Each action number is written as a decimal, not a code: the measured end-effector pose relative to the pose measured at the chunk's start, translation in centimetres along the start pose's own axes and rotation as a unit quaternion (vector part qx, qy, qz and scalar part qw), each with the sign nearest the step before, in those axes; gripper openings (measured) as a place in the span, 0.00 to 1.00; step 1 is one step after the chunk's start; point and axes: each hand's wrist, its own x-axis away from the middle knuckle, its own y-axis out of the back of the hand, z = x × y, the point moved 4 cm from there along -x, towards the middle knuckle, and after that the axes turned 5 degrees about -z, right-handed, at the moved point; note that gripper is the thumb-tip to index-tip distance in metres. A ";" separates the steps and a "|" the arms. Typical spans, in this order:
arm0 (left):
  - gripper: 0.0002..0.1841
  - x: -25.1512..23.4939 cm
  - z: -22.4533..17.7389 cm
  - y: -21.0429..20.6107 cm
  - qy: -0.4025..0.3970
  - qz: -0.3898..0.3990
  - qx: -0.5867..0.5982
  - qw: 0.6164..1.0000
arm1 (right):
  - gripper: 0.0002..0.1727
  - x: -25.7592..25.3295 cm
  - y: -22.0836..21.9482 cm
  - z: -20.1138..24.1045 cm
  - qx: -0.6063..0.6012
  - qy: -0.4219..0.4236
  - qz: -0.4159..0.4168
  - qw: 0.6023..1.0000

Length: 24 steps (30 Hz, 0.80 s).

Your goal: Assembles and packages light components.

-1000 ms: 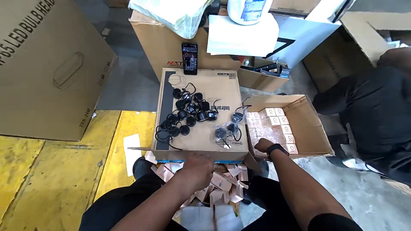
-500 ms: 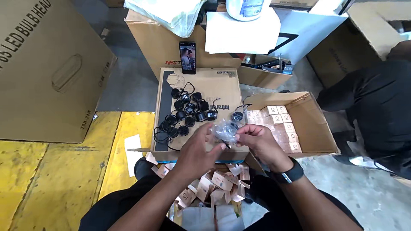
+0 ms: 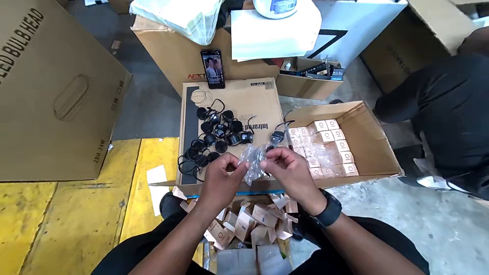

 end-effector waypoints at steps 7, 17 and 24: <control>0.09 0.3 0.1 -0.5 0.007 0.051 0.052 0.997 | 0.15 0.7 -1.8 -0.9 0.083 0.024 0.066 0.994; 0.14 0.4 0.4 -0.2 -0.086 -0.008 -0.234 0.968 | 0.09 0.5 -1.1 -0.5 0.169 0.104 0.032 0.980; 0.11 0.6 0.3 -0.7 -0.185 -0.011 -0.410 0.893 | 0.14 1.1 -1.8 -1.3 0.343 0.131 0.089 0.926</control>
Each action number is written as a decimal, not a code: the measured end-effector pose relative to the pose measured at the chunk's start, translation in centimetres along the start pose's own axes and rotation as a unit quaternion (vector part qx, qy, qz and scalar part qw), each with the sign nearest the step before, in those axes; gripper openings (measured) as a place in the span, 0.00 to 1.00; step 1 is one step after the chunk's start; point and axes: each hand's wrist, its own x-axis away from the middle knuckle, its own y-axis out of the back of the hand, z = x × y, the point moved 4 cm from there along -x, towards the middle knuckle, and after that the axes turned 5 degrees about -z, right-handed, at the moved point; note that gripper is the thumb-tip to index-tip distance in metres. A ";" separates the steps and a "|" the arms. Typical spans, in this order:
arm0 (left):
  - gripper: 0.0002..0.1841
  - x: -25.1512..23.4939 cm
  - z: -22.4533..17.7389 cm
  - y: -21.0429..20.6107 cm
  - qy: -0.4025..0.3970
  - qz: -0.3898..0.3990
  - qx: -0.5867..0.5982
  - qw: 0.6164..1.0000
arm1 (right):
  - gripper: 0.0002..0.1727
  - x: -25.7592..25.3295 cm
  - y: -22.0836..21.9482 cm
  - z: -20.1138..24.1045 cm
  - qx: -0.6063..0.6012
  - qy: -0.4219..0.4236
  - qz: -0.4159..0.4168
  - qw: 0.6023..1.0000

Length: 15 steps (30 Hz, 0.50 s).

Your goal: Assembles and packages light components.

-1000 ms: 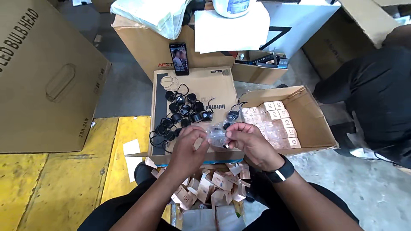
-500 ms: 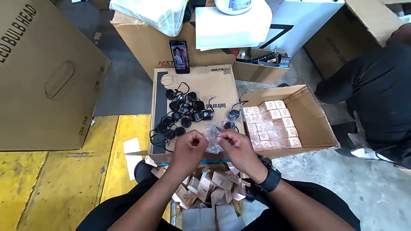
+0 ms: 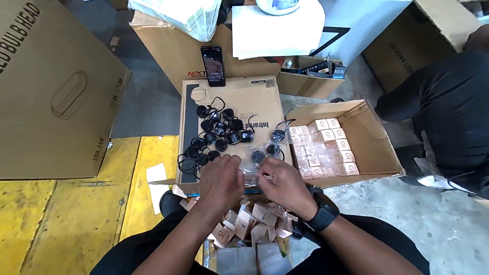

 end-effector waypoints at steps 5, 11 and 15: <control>0.10 0.3 -1.3 -0.7 -0.150 -0.015 0.020 0.988 | 0.14 -0.1 0.0 0.0 0.002 -0.025 0.043 0.999; 0.08 1.0 -2.0 -1.0 -0.222 -0.021 0.014 0.975 | 0.14 -0.2 -0.1 -0.3 0.001 0.017 0.061 0.998; 0.04 1.4 -2.4 -0.5 -0.217 -0.003 0.007 0.976 | 0.15 -0.6 -0.1 -1.0 -0.036 0.004 0.083 0.996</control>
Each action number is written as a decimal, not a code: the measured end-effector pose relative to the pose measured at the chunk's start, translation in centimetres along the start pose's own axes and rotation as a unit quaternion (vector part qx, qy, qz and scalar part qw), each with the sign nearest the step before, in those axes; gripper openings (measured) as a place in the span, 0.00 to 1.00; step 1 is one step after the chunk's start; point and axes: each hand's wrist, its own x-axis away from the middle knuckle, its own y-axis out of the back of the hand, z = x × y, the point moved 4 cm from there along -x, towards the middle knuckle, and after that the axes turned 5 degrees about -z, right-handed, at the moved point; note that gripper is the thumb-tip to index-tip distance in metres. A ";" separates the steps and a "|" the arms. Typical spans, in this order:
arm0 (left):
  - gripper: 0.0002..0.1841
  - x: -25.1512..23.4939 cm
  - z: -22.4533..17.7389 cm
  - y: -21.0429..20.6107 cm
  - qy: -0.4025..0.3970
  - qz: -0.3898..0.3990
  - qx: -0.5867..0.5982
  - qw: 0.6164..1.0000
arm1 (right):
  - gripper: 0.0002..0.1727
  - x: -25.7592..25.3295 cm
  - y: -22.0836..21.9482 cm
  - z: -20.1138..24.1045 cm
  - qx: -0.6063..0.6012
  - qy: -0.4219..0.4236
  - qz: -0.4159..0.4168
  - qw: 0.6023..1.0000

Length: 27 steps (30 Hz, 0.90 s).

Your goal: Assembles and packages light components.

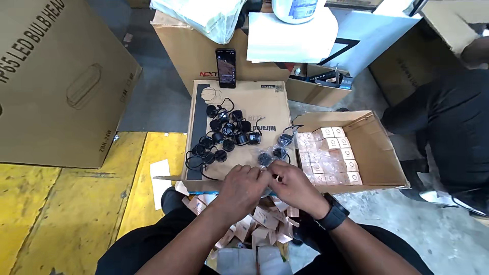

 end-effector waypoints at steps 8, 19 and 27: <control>0.09 0.5 0.2 -0.3 0.056 0.201 0.009 0.978 | 0.12 -0.3 -0.3 0.3 -0.056 0.042 0.018 0.997; 0.09 1.3 -1.5 0.2 0.038 0.315 0.081 0.945 | 0.13 -2.2 1.4 -2.7 0.037 0.013 -0.059 0.997; 0.12 2.0 -2.2 0.6 0.049 0.361 0.117 0.924 | 0.21 -9.0 -2.8 -3.7 0.192 0.029 0.005 0.981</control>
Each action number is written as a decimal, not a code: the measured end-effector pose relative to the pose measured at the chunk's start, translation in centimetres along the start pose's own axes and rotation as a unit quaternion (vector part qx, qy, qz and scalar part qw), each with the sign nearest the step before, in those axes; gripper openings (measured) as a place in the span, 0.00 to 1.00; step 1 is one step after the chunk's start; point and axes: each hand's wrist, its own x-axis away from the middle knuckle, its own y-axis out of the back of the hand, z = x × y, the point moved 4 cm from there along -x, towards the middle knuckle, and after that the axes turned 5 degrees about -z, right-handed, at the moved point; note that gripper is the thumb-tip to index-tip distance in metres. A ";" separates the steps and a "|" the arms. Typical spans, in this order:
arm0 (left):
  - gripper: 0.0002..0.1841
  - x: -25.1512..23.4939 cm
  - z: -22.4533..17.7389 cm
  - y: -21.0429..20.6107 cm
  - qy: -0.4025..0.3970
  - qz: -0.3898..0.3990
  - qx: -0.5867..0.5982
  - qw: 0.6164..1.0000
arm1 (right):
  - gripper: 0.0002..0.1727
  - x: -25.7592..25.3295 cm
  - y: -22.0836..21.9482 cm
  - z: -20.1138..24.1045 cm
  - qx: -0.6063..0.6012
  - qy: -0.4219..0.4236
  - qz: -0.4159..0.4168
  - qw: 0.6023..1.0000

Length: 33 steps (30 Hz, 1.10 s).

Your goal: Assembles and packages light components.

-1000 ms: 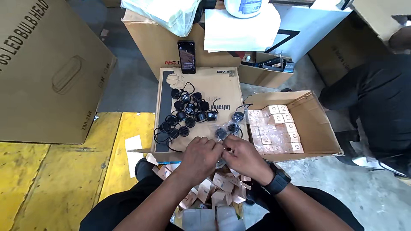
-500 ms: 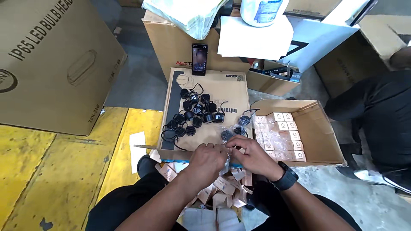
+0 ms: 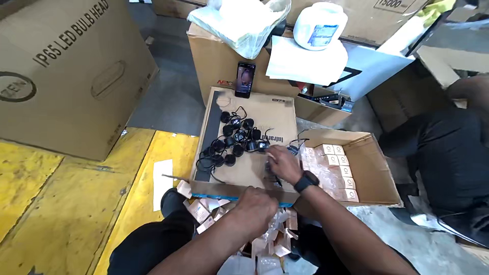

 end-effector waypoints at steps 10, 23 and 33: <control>0.12 -0.4 0.8 0.5 0.033 -0.011 -0.034 0.999 | 0.28 -6.9 -2.6 0.1 0.122 -0.048 0.129 0.983; 0.11 -0.4 1.2 0.2 0.041 -0.008 -0.058 0.997 | 0.25 -2.2 3.5 -0.9 -0.079 -0.153 -0.017 0.985; 0.13 -0.8 1.8 0.4 0.070 0.027 -0.017 0.997 | 0.22 -0.3 3.5 4.6 -0.339 -0.170 -0.149 0.913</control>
